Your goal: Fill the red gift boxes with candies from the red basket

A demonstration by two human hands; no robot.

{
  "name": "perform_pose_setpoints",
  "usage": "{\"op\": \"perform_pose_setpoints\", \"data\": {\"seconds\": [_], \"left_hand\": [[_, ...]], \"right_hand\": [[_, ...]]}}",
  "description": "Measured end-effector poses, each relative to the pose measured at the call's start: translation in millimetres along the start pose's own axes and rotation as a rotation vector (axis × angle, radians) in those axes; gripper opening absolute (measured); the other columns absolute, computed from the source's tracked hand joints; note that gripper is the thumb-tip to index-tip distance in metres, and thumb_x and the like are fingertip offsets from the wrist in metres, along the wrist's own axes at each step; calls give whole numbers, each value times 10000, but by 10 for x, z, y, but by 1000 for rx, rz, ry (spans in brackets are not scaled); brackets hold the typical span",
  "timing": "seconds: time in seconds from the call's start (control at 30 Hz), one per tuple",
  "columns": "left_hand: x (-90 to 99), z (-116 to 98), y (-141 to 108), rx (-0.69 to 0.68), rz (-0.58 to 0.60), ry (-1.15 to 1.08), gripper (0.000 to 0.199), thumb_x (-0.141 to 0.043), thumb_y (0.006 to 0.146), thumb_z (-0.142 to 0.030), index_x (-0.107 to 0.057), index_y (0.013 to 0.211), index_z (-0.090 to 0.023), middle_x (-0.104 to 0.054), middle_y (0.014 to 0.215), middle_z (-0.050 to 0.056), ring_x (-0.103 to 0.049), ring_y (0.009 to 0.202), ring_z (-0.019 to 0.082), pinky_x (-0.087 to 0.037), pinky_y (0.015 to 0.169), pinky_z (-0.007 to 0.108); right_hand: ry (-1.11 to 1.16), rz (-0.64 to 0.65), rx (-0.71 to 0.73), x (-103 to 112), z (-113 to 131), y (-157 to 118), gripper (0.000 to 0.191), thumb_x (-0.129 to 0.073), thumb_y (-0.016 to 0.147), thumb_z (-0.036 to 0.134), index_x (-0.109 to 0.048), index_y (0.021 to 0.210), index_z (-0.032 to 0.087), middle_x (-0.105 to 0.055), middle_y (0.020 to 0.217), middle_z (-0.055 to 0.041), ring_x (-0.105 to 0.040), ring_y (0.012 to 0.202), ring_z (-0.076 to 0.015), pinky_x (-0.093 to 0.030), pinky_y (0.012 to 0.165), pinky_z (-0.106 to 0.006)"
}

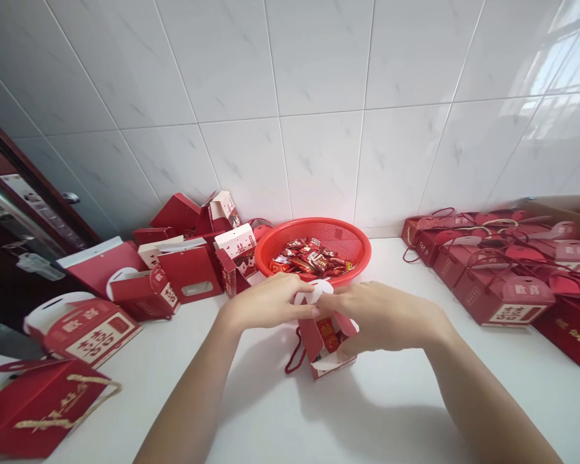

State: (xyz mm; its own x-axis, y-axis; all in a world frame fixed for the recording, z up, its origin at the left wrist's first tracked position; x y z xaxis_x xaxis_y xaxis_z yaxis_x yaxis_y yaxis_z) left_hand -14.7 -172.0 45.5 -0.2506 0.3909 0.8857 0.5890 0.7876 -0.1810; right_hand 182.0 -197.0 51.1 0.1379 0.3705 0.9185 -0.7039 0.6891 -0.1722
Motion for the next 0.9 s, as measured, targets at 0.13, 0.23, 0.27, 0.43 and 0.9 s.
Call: {"op": "perform_pose_setpoints", "data": {"seconds": [0.13, 0.23, 0.27, 0.43, 0.9], "left_hand": [[-118, -110, 38, 61, -79, 80, 298, -551, 883, -509, -524, 942, -218, -617, 959, 46, -573, 857, 230, -355, 636, 281], [-150, -160, 51, 137, -57, 103, 352, -557, 880, -520, -456, 1053, -230, -618, 909, 37, -577, 786, 232, -342, 599, 283], [-152, -167, 54, 148, -45, 101, 363, -556, 880, -522, -438, 1064, -232, -615, 875, 28, -574, 752, 228, -335, 582, 283], [-171, -143, 93, 154, -50, 154, 333, -538, 885, -545, -437, 896, -227, -612, 894, 42, -581, 778, 228, -314, 566, 285], [-300, -109, 201, 173, -35, 189, 276, -646, 823, -475, -583, 808, -207, -658, 837, 41, -602, 731, 212, -311, 542, 305]], "right_hand": [[-8, 67, -24, -23, -13, 19, 245, -697, 794, 415, -568, 832, 210, -532, 634, 10, -488, 585, -169, -289, 485, -276], [-3, 87, -22, -19, -38, 42, 236, -696, 794, 393, -548, 779, 210, -500, 596, 23, -457, 540, -155, -277, 471, -278], [-10, 86, -23, -15, -50, 50, 235, -702, 788, 388, -550, 777, 209, -497, 599, 24, -456, 539, -152, -278, 472, -276], [-17, 111, -6, 8, -115, 93, 247, -711, 794, 405, -571, 796, 202, -516, 653, 19, -464, 566, -142, -300, 482, -267], [127, 118, 78, -16, -251, 210, 537, -858, 565, 552, -600, 874, 195, -619, 842, -9, -569, 720, -162, -376, 548, -241]]}}
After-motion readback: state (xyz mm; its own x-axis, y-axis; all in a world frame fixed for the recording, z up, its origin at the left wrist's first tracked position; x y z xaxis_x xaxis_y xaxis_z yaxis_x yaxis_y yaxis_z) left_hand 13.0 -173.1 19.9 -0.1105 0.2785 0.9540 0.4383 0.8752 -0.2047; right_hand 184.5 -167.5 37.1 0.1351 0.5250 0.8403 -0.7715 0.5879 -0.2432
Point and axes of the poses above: each hand's wrist, its own y-axis towards the middle knuckle, its own x-axis out of the back of the hand, z = x × y, the point moved 1 cm from there along y, towards the middle knuckle
